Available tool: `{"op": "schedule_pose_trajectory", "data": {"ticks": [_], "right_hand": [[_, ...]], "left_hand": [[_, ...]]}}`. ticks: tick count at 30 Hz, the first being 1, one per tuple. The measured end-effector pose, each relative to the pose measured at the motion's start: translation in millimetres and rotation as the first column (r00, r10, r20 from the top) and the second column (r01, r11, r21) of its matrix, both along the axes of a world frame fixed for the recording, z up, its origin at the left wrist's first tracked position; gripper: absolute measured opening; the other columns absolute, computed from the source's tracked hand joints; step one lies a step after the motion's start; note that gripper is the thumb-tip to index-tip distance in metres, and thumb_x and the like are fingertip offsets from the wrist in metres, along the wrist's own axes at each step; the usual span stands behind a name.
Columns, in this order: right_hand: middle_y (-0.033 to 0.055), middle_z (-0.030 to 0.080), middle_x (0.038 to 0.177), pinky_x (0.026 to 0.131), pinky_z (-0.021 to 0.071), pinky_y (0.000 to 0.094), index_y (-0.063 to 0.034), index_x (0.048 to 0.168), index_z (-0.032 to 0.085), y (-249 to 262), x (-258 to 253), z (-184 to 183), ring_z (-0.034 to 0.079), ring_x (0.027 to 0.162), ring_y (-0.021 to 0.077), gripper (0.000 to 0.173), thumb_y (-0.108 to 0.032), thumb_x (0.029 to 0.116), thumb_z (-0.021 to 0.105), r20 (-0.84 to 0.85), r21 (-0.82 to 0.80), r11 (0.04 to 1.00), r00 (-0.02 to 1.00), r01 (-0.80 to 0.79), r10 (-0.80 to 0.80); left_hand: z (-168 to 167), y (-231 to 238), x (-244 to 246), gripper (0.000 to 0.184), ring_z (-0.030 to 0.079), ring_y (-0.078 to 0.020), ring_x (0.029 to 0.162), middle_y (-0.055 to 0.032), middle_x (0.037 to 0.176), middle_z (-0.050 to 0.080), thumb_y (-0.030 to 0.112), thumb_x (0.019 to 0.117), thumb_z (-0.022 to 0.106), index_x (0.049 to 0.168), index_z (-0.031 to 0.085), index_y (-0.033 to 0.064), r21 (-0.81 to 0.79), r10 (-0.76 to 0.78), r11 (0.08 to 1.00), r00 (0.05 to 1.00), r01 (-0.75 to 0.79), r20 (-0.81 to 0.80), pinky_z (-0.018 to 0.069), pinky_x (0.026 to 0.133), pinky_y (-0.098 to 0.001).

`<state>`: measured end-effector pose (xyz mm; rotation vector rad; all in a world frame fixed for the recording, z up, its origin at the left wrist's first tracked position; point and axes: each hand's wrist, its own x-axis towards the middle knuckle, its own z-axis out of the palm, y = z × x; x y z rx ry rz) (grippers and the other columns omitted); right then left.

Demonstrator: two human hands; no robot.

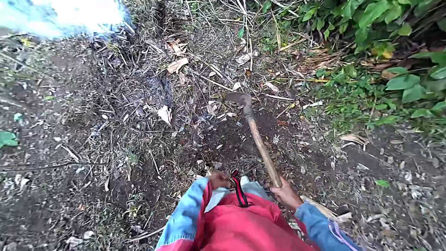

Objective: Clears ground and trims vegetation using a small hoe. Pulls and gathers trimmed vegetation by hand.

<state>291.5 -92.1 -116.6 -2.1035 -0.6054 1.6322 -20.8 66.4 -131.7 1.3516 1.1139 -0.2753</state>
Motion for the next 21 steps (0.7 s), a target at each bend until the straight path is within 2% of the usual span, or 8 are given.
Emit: {"op": "schedule_pose_trajectory", "data": {"ticks": [4,6,9,12,14,17,19,21], "right_hand": [[0.0222,0.067,0.098,0.066,0.0575,0.052,-0.0051,0.146,0.049,-26.2,27.5,1.5,0.066,0.07,0.0306,0.068,-0.015,0.0852,0.077,0.056,0.004,0.993,0.991,-0.121,0.121],[0.0222,0.069,0.102,0.073,0.0588,0.0562,-0.0058,0.143,0.053,-39.9,38.4,-2.1,0.07,0.078,0.0327,0.068,-0.019,0.0825,0.079,0.083,0.006,0.984,0.98,-0.18,0.179],[0.0217,0.07,0.109,0.085,0.0568,0.0595,-0.0078,0.144,0.054,-54.0,55.5,-1.2,0.071,0.093,0.034,0.071,-0.024,0.0801,0.08,0.081,0.01,0.969,0.966,-0.247,0.246],[0.0206,0.07,0.118,0.095,0.0548,0.0582,-0.0093,0.146,0.054,-55.8,74.5,10.9,0.07,0.105,0.0335,0.07,-0.022,0.0824,0.081,0.059,0.006,0.955,0.954,-0.296,0.295],[0.0214,0.069,0.122,0.099,0.0529,0.0583,-0.0088,0.146,0.054,-55.4,84.0,18.0,0.068,0.11,0.0342,0.069,-0.022,0.0838,0.081,0.037,0.002,0.95,0.95,-0.311,0.311],[0.0214,0.069,0.12,0.096,0.0539,0.0584,-0.0079,0.142,0.057,-49.1,89.3,17.5,0.069,0.107,0.0346,0.062,-0.024,0.0871,0.08,-0.014,0.033,0.954,0.954,-0.299,0.3],[0.0206,0.068,0.124,0.101,0.0528,0.0563,-0.0078,0.144,0.055,-39.4,84.3,16.0,0.068,0.112,0.0334,0.062,-0.026,0.0898,0.078,-0.053,0.064,0.957,0.956,-0.285,0.288],[0.0187,0.068,0.126,0.105,0.0507,0.054,-0.0092,0.145,0.054,-23.6,82.6,12.2,0.067,0.116,0.0308,0.066,-0.028,0.0876,0.08,-0.054,0.104,0.966,0.968,-0.238,0.244]], "left_hand": [[50.9,88.4,13.6,0.059,0.066,-0.0349,0.117,-0.0237,0.128,0.065,0.037,0.1013,0.065,0.146,0.05,0.0016,0.32,0.292,0.912,0.954,-0.257,-0.065,0.052,0.104,-0.0532],[70.5,126.5,24.7,0.07,0.064,-0.0374,0.121,-0.023,0.133,0.064,0.045,0.0992,0.067,0.154,0.042,0.008,0.471,0.415,0.817,0.907,-0.333,-0.078,0.0507,0.104,-0.0581],[74.8,163.8,41.3,0.084,0.057,-0.0396,0.131,-0.0227,0.146,0.056,0.051,0.0942,0.07,0.161,0.033,0.0157,0.584,0.54,0.659,0.839,-0.474,0.072,0.0472,0.107,-0.0626],[80.7,181.8,65.6,0.065,0.066,-0.0325,0.12,-0.02,0.138,0.062,0.042,0.0999,0.066,0.154,0.044,0.0133,0.525,0.527,0.616,0.802,-0.587,0.279,0.0565,0.098,-0.0548],[82.9,180.5,76.9,0.041,0.072,-0.0279,0.101,-0.0182,0.119,0.07,0.032,0.1055,0.059,0.135,0.059,0.0045,0.441,0.517,0.621,0.762,-0.648,0.389,0.0614,0.088,-0.0496],[76.5,175.6,85.8,0.029,0.072,-0.0203,0.082,-0.0125,0.101,0.07,0.018,0.1071,0.053,0.128,0.057,-0.0016,0.27,0.609,0.566,0.616,-0.779,0.501,0.0634,0.077,-0.0394],[56.2,172.5,74.6,0.029,0.069,-0.0157,0.075,-0.0082,0.093,0.068,0.014,0.1076,0.049,0.131,0.054,-0.0027,0.166,0.728,0.473,0.49,-0.865,0.481,0.0618,0.073,-0.0345],[23.8,164.4,45.2,0.031,0.066,-0.0141,0.073,-0.0077,0.091,0.066,0.021,0.1088,0.048,0.129,0.056,-0.0019,0.215,0.813,0.414,0.465,-0.885,0.351,0.0602,0.07,-0.0332]]}}
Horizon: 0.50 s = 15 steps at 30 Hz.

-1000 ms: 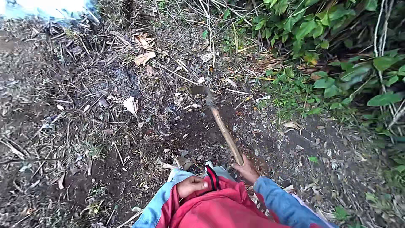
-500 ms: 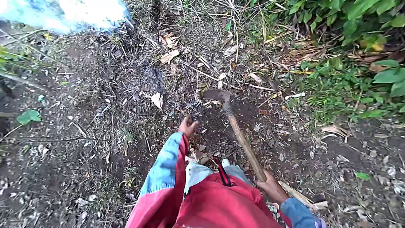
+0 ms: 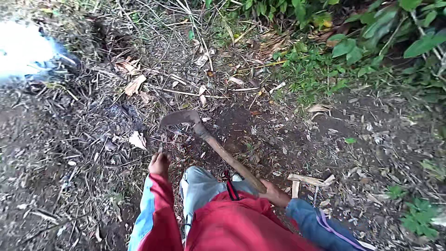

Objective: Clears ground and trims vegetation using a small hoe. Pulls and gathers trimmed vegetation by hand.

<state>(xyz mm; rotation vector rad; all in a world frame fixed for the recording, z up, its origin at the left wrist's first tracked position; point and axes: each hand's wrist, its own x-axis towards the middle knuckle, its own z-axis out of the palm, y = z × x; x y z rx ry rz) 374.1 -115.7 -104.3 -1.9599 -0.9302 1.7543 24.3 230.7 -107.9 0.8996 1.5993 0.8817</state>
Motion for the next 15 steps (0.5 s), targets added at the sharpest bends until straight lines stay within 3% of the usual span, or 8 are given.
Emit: {"op": "schedule_pose_trajectory", "data": {"ticks": [1,2,4,5,7,10,12,15], "right_hand": [[0.0185,0.069,0.124,0.104,0.051,0.0543,-0.0099,0.146,0.054,9.7,0.8,-1.4,0.067,0.115,0.0304,0.069,-0.03,0.0858,0.08,0.005,0.01,0.999,0.999,0.034,-0.034],[0.0185,0.069,0.121,0.101,0.0521,0.0551,-0.0098,0.145,0.053,19.7,2.6,-3.0,0.068,0.112,0.0306,0.069,-0.031,0.0845,0.079,0.012,0.012,0.998,0.998,0.068,-0.068],[0.0183,0.07,0.115,0.091,0.0562,0.0541,-0.0108,0.146,0.052,41.2,7.8,-6.0,0.07,0.099,0.03,0.068,-0.031,0.0855,0.078,0.012,-0.013,0.99,0.99,0.137,-0.137],[0.0181,0.069,0.109,0.081,0.0586,0.0523,-0.0111,0.145,0.051,51.8,10.7,-9.0,0.07,0.087,0.0289,0.067,-0.031,0.0863,0.077,0.011,-0.03,0.984,0.985,0.173,-0.173],[0.0185,0.068,0.103,0.07,0.0591,0.0502,-0.0103,0.146,0.05,74.5,17.8,-17.0,0.068,0.073,0.0281,0.068,-0.03,0.087,0.076,0.022,-0.071,0.968,0.971,0.24,-0.239],[0.0192,0.068,0.101,0.067,0.0592,0.0488,-0.0106,0.148,0.048,114.9,26.9,-28.1,0.067,0.069,0.0281,0.069,-0.03,0.0876,0.077,0.062,-0.158,0.93,0.943,0.333,-0.327],[0.0201,0.067,0.102,0.065,0.0592,0.048,-0.0092,0.148,0.045,148.9,34.3,-33.6,0.066,0.068,0.0283,0.071,-0.027,0.088,0.078,0.072,-0.217,0.89,0.915,0.402,-0.396],[0.0171,0.064,0.09,0.058,0.0561,0.0435,-0.0064,0.149,0.042,202.4,51.5,-37.3,0.062,0.061,0.0245,0.071,-0.021,0.0877,0.076,0.091,-0.277,0.807,0.85,0.521,-0.518]], "left_hand": [[-18.4,-7.0,-20.1,0.034,0.066,-0.0151,0.072,-0.0098,0.09,0.067,0.027,0.1084,0.05,0.126,0.06,-0.0016,-0.046,0.011,0.999,0.987,-0.019,-0.159,0.059,0.068,-0.0346],[-35.1,-16.1,-43.8,0.04,0.066,-0.0202,0.08,-0.0154,0.099,0.068,0.031,0.1087,0.05,0.129,0.06,-0.0017,-0.112,-0.027,0.994,0.944,-0.011,-0.329,0.0579,0.074,-0.0399],[-58.9,-38.0,-87.8,0.051,0.063,-0.039,0.119,-0.0304,0.133,0.061,0.029,0.1081,0.052,0.145,0.049,-0.0054,-0.274,-0.135,0.962,0.847,-0.012,-0.514,0.0491,0.104,-0.0545],[-66.8,-50.5,-101.9,0.057,0.057,-0.0429,0.129,-0.0334,0.141,0.055,0.025,0.1056,0.059,0.149,0.042,-0.0073,-0.333,-0.168,0.942,0.828,-0.024,-0.535,0.0442,0.11,-0.0568],[-74.8,-69.3,-112.9,0.058,0.054,-0.0445,0.131,-0.0353,0.142,0.052,0.019,0.1029,0.064,0.148,0.041,-0.0098,-0.458,-0.262,0.889,0.816,-0.004,-0.515,0.043,0.109,-0.0578],[-92.8,-69.4,-104.2,0.055,0.054,-0.047,0.131,-0.0338,0.144,0.051,0.028,0.1069,0.057,0.149,0.045,-0.0048,-0.655,-0.434,0.75,0.815,0.091,-0.384,0.0447,0.106,-0.0636],[-113.2,-54.8,-83.0,0.056,0.056,-0.0483,0.128,-0.0334,0.143,0.053,0.034,0.1068,0.057,0.149,0.046,-0.0017,-0.705,-0.451,0.698,0.841,0.122,-0.3,0.047,0.102,-0.0661],[-126.9,-7.1,-27.2,0.062,0.058,-0.0479,0.125,-0.0332,0.139,0.056,0.044,0.1068,0.053,0.149,0.047,-0.0008,-0.772,-0.561,0.583,0.813,0.252,-0.158,0.0476,0.102,-0.0656]]}}
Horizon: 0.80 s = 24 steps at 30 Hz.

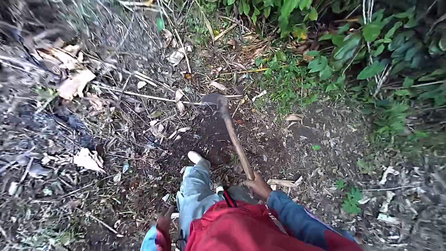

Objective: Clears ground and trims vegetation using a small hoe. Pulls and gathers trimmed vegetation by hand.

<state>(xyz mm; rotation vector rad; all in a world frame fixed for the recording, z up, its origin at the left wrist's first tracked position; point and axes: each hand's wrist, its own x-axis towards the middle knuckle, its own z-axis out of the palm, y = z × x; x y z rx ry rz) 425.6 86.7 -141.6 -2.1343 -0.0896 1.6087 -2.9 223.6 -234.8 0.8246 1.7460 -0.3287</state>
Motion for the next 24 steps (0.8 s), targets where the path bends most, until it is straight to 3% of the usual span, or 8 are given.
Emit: {"op": "schedule_pose_trajectory", "data": {"ticks": [3,8,12,14,16,19,21,24], "right_hand": [[0.0141,0.061,0.084,0.055,0.0551,0.0407,-0.0062,0.149,0.038,58.4,33.1,-4.9,0.059,0.058,0.022,0.069,-0.018,0.0907,0.074,0.024,-0.034,0.993,0.993,0.113,-0.112],[0.0216,0.064,0.105,0.061,0.0569,0.0474,-0.016,0.16,0.024,124.0,124.5,-26.4,0.064,0.067,0.0282,0.085,-0.016,0.0902,0.072,0.197,-0.146,0.988,0.98,0.06,-0.03],[0.0271,0.065,0.116,0.068,0.0579,0.0556,-0.0187,0.162,0.024,154.6,221.8,-46.2,0.068,0.077,0.0364,0.086,-0.016,0.0902,0.071,0.332,-0.268,0.962,0.942,0.045,0.049],[0.0253,0.063,0.116,0.067,0.058,0.0523,-0.0154,0.161,0.025,172.3,275.4,-64.4,0.066,0.076,0.0334,0.078,-0.016,0.0946,0.067,0.394,-0.262,0.958,0.919,0.116,-0.004],[0.0207,0.064,0.106,0.062,0.0594,0.0465,-0.0088,0.155,0.032,192.8,336.2,-98.6,0.066,0.069,0.0272,0.068,-0.015,0.0967,0.066,0.497,-0.186,0.957,0.862,0.221,-0.102],[0.02,0.061,0.113,0.068,0.0589,0.0448,-0.0072,0.158,0.024,255.4,407.2,-159.9,0.065,0.076,0.0245,0.073,-0.016,0.0983,0.065,0.6,0.001,0.899,0.719,0.438,-0.351],[0.0182,0.06,0.119,0.072,0.0593,0.0441,-0.0105,0.159,0.022,309.3,442.1,-210.5,0.066,0.084,0.0242,0.076,-0.02,0.0969,0.064,0.595,0.149,0.798,0.591,0.584,-0.545],[0.0112,0.06,0.102,0.067,0.0588,0.0375,-0.0053,0.144,0.039,414.6,452.2,-309.1,0.064,0.077,0.0186,0.048,-0.026,0.1033,0.054,0.406,0.356,0.666,0.534,0.656,-0.742]], "left_hand": [[-21.7,57.4,53.2,0.067,0.06,-0.0469,0.125,-0.0301,0.138,0.059,0.054,0.1045,0.052,0.149,0.05,0.0044,-0.051,-0.139,0.988,0.983,0.146,0.12,0.0479,0.102,-0.0666],[-27.1,115.9,140.2,0.075,0.05,-0.0422,0.139,-0.0276,0.148,0.053,0.054,0.0965,0.067,0.149,0.05,0.0033,-0.146,-0.467,0.864,0.875,0.482,0.127,0.0378,0.117,-0.06],[-78.5,102.5,161.4,0.103,0.052,-0.0467,0.135,-0.0314,0.146,0.053,0.06,0.0771,0.083,0.156,0.042,0.0067,-0.158,-0.535,0.832,0.844,0.532,0.027,0.0417,0.113,-0.0631],[-100.0,90.8,170.6,0.115,0.056,-0.0491,0.13,-0.0346,0.141,0.055,0.064,0.0703,0.086,0.159,0.036,0.0087,-0.147,-0.536,0.84,0.842,0.522,-0.069,0.0449,0.109,-0.0626],[-99.2,109.6,195.0,0.119,0.052,-0.0459,0.136,-0.0319,0.15,0.048,0.072,0.0797,0.073,0.166,0.015,0.0148,-0.349,-0.627,0.74,0.777,0.575,-0.049,0.0447,0.112,-0.0587],[-122.3,100.6,213.7,0.119,0.048,-0.0502,0.138,-0.0324,0.159,0.035,0.072,0.0732,0.08,0.165,0.022,0.0233,-0.342,-0.525,0.828,0.827,0.444,-0.199,0.0463,0.108,-0.0632],[-130.8,96.3,232.5,0.11,0.048,-0.0503,0.138,-0.03,0.161,0.033,0.071,0.0763,0.078,0.163,0.029,0.0241,-0.366,-0.492,0.845,0.835,0.389,-0.247,0.0478,0.105,-0.0648],[-149.1,78.3,238.1,0.101,0.052,-0.0489,0.134,-0.0274,0.158,0.04,0.072,0.0778,0.074,0.16,0.038,0.0248,-0.373,-0.451,0.865,0.845,0.335,-0.287,0.0489,0.103,-0.0657]]}}
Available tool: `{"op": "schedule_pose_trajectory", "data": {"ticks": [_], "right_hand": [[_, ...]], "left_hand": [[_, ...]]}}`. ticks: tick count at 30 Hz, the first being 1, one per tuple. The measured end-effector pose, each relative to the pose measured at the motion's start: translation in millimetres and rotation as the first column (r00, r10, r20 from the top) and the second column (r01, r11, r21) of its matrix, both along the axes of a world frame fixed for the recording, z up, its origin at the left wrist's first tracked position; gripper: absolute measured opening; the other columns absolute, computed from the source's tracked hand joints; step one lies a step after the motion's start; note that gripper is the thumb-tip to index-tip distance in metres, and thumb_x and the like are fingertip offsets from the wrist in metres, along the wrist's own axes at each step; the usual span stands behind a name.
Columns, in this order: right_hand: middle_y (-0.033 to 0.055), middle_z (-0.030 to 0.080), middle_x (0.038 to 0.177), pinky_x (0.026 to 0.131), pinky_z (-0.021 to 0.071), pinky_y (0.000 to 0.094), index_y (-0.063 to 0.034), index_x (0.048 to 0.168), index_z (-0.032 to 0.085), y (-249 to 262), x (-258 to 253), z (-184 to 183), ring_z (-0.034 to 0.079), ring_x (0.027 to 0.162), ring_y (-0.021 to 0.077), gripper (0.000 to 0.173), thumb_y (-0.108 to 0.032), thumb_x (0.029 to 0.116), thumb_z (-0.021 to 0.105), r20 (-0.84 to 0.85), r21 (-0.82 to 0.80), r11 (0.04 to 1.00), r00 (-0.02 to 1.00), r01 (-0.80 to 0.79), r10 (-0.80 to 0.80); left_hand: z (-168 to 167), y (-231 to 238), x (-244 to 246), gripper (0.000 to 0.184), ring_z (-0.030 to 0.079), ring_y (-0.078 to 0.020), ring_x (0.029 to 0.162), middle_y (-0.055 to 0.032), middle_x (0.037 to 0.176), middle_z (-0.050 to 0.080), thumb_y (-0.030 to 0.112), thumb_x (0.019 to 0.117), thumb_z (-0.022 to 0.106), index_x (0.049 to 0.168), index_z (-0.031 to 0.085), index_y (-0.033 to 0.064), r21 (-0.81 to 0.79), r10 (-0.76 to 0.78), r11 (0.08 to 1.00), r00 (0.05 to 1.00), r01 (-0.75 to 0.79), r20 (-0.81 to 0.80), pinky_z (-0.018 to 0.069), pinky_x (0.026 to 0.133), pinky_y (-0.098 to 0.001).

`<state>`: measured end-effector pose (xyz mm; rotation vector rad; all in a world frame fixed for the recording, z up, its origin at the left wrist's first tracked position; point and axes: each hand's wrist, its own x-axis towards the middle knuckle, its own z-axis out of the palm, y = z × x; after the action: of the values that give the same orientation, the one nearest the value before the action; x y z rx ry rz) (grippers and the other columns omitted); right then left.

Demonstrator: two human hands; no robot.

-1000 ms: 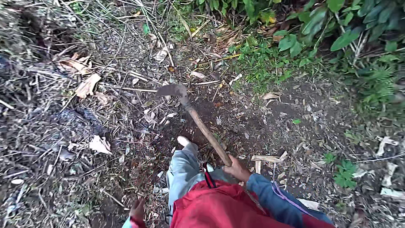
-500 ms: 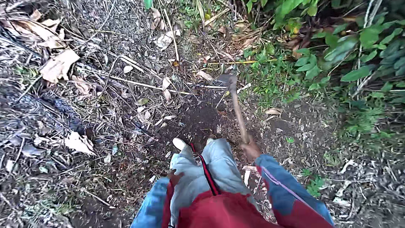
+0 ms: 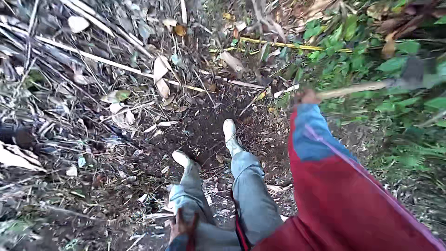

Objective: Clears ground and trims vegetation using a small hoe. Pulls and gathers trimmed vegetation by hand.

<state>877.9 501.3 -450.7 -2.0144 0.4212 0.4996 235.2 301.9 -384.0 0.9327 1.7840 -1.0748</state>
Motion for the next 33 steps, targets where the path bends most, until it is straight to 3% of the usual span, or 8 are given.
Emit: {"op": "schedule_pose_trajectory", "data": {"ticks": [3,6,9,16,21,25,29,33], "right_hand": [[0.0112,0.06,0.087,0.061,0.0542,0.0403,-0.0032,0.118,0.055,80.6,-141.0,-71.2,0.059,0.069,0.0202,0.03,-0.028,0.1017,0.05,-0.311,0.026,0.985,0.935,-0.172,0.171],[0.0215,0.062,0.099,0.06,0.0561,0.0474,-0.0115,0.157,0.027,33.8,-343.2,-56.4,0.062,0.068,0.0286,0.068,-0.019,0.0976,0.058,-0.727,0.092,0.757,0.476,-0.647,0.495],[0.0251,0.066,0.109,0.06,0.0585,0.0494,-0.0232,0.166,0.01,-31.4,-431.1,-18.2,0.066,0.065,0.0307,0.099,-0.015,0.0893,0.072,-0.841,0.178,0.625,0.212,-0.76,0.497],[0.0235,0.063,0.107,0.061,0.0578,0.0486,-0.0104,0.158,0.026,-80.3,-251.6,-4.4,0.064,0.07,0.0293,0.079,-0.01,0.0914,0.069,-0.548,-0.2,0.774,0.723,-0.601,0.42],[0.0147,0.058,0.105,0.058,0.0584,0.0407,-0.012,0.157,0.017,28.7,-93.1,-53.4,0.062,0.066,0.0203,0.081,-0.009,0.0915,0.064,-0.068,-0.087,0.979,0.982,-0.182,0.177],[0.0074,0.058,0.088,0.06,0.0579,0.0372,-0.005,0.131,0.044,164.7,-116.3,-87.7,0.062,0.066,0.0179,0.037,-0.023,0.1016,0.056,-0.199,0.143,0.981,0.967,-0.129,0.157],[0.0173,0.06,0.099,0.064,0.0555,0.0449,-0.0107,0.154,0.031,129.2,-318.2,-75.4,0.06,0.073,0.0258,0.062,-0.018,0.098,0.058,-0.623,0.101,0.647,0.459,-0.756,0.633],[0.0249,0.065,0.127,0.079,0.0605,0.0588,-0.0192,0.165,0.017,-28.1,-449.8,-30.3,0.072,0.094,0.0389,0.095,-0.018,0.0885,0.073,-0.798,0.118,0.254,0.061,-0.96,0.6]], "left_hand": [[1.2,-2.8,1.9,0.099,0.055,-0.0468,0.132,-0.0248,0.157,0.043,0.076,0.0781,0.069,0.16,0.038,0.0283,-0.048,-0.033,0.998,0.998,0.031,-0.054,0.0518,0.099,-0.0652],[2.2,8.1,18.6,0.098,0.056,-0.0465,0.132,-0.0256,0.157,0.043,0.074,0.0804,0.069,0.16,0.037,0.0265,-0.092,-0.044,0.995,0.998,0.04,-0.046,0.0515,0.1,-0.0646],[2.1,22.6,25.6,0.097,0.058,-0.0445,0.129,-0.0246,0.156,0.044,0.076,0.0808,0.067,0.16,0.037,0.0276,-0.113,-0.062,0.992,0.996,0.054,-0.067,0.0531,0.099,-0.0627],[-14.0,49.5,22.2,0.082,0.049,-0.0368,0.14,-0.0092,0.157,0.05,0.079,0.0863,0.052,0.153,0.049,0.0318,-0.188,-0.262,0.949,0.965,0.252,-0.029,0.0361,0.111,-0.0683],[-22.3,50.5,7.7,0.072,0.049,-0.0378,0.141,-0.0123,0.155,0.051,0.069,0.0944,0.051,0.148,0.056,0.0216,-0.145,-0.198,0.967,0.977,0.208,0.076,0.0432,0.112,-0.0603],[-23.1,48.5,2.9,0.068,0.047,-0.0349,0.143,-0.0085,0.156,0.051,0.068,0.0961,0.047,0.147,0.057,0.0243,-0.144,-0.195,0.969,0.979,0.203,0.068,0.0442,0.112,-0.0589],[-17.5,41.6,9.8,0.066,0.05,-0.0352,0.141,-0.0075,0.155,0.052,0.067,0.0958,0.048,0.146,0.058,0.026,-0.159,-0.174,0.971,0.983,0.18,0.053,0.047,0.108,-0.0604],[-15.7,49.0,17.4,0.067,0.047,-0.037,0.143,-0.0092,0.156,0.05,0.067,0.0966,0.048,0.147,0.057,0.0226,-0.166,-0.145,0.974,0.988,0.153,0.062,0.0456,0.109,-0.0606]]}}
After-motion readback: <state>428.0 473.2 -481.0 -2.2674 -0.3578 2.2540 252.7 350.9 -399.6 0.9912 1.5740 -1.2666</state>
